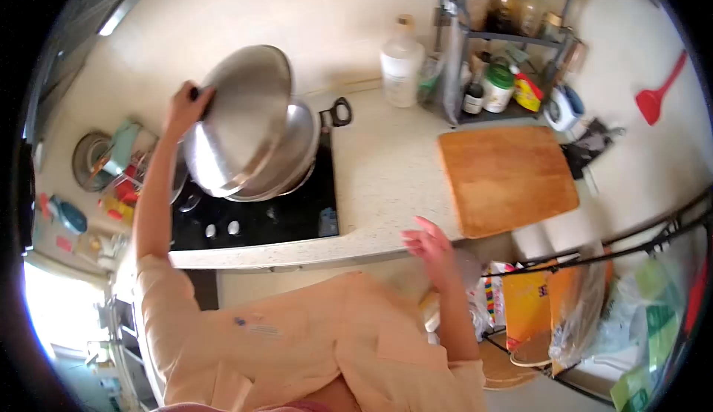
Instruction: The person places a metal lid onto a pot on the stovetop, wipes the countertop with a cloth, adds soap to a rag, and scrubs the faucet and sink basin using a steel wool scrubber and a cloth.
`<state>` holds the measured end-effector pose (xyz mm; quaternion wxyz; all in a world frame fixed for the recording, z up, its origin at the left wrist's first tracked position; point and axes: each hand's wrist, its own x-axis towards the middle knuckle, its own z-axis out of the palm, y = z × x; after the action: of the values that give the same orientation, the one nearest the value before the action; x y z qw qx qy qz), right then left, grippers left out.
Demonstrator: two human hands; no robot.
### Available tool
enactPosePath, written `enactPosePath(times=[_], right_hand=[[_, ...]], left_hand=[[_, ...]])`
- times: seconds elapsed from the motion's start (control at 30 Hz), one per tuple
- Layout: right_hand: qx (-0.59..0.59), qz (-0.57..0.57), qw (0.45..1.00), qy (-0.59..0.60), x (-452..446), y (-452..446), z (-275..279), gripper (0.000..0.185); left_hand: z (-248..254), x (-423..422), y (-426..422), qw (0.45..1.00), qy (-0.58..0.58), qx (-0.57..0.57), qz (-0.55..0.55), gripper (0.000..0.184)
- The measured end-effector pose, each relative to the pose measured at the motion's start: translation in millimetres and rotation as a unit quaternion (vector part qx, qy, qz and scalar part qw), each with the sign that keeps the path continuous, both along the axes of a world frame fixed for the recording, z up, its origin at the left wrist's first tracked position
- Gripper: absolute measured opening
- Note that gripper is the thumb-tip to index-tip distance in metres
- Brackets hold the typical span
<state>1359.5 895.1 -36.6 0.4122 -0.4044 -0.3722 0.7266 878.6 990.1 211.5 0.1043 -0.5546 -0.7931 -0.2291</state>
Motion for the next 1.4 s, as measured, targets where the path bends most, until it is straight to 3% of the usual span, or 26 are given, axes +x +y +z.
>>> enactPosePath(times=[0.23, 0.4, 0.6, 0.93, 1.07, 1.13, 1.23, 1.33, 1.4], right_hand=[[-0.066, -0.174, 0.983, 0.003, 53, -46, -32, 0.036], [-0.084, -0.233, 0.969, -0.004, 72, -73, -46, 0.033], [-0.098, -0.263, 0.96, -0.018, 77, -84, -47, 0.028], [-0.112, -0.251, 0.96, -0.052, 69, -80, -44, 0.034], [-0.094, -0.229, 0.968, -0.042, 63, -86, -46, 0.035], [-0.114, -0.236, 0.963, -0.06, 59, -88, -44, 0.036], [-0.132, -0.224, 0.966, -0.001, 66, -93, -85, 0.037], [-0.188, -0.242, 0.951, 0.045, 78, -109, -131, 0.028], [-0.224, -0.217, 0.937, -0.155, 118, -150, -264, 0.02]], left_hand=[[-68, -9, 51, 0.996, 0.074, -0.06, -0.003, 0.044], [-90, -1, 56, 0.994, 0.039, -0.105, -0.012, 0.044], [-107, -6, 56, 0.992, 0.044, -0.113, -0.015, 0.044], [-134, -28, 61, 0.994, 0.038, -0.104, -0.019, 0.048], [-152, -54, 76, 0.992, 0.044, -0.073, -0.098, 0.05], [-138, -38, 69, 0.987, 0.055, -0.119, -0.087, 0.048], [-141, -34, 62, 0.97, 0.234, 0.026, -0.065, 0.044], [-88, 54, 20, 0.978, 0.172, 0.082, -0.086, 0.033], [-86, 91, -6, 0.98, 0.034, 0.056, -0.188, 0.02]])
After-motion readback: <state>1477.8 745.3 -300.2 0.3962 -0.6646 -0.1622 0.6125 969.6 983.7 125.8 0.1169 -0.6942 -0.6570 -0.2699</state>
